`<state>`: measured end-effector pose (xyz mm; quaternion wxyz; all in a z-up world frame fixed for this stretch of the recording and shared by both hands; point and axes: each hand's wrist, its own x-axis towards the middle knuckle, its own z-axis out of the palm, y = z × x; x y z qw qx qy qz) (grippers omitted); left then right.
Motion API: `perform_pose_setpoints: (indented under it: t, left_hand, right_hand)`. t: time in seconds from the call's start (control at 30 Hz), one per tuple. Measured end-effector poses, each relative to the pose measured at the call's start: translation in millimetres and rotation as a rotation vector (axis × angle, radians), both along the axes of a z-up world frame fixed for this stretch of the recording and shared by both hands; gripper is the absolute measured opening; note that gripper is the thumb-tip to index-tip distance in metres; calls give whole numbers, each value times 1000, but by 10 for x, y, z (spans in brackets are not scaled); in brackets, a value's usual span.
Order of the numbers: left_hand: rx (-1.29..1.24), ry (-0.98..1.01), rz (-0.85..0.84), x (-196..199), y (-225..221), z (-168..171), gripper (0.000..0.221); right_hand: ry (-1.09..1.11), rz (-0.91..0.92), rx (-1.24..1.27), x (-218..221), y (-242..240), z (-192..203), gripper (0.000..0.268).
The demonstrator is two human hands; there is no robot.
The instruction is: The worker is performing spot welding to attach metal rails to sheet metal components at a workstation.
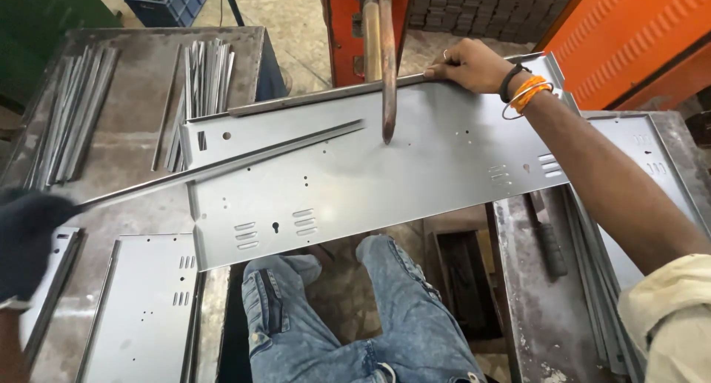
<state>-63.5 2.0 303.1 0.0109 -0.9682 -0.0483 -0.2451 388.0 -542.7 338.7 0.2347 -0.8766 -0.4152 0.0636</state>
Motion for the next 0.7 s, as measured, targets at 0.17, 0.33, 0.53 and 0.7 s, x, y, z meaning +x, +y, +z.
perform_pose_setpoints:
  t: [0.17,0.33,0.53,0.7]
  left_hand:
    - [4,-117,-169,593,-794,395,9]
    - [-16,-208,-306,1455,-1549,423,14]
    - [52,-292,-313,1785,-1826,442,10]
    - [155,-426,-217,1917,-1802,433,24]
  right_hand:
    - [-61,-10,-11,75,-3,8,38]
    - [-87,-25,-104,71,48,92,42]
    - [-78,-41,-54,148,-98,-82,48]
    - [-39,-18,109,-190,-100,-13,35]
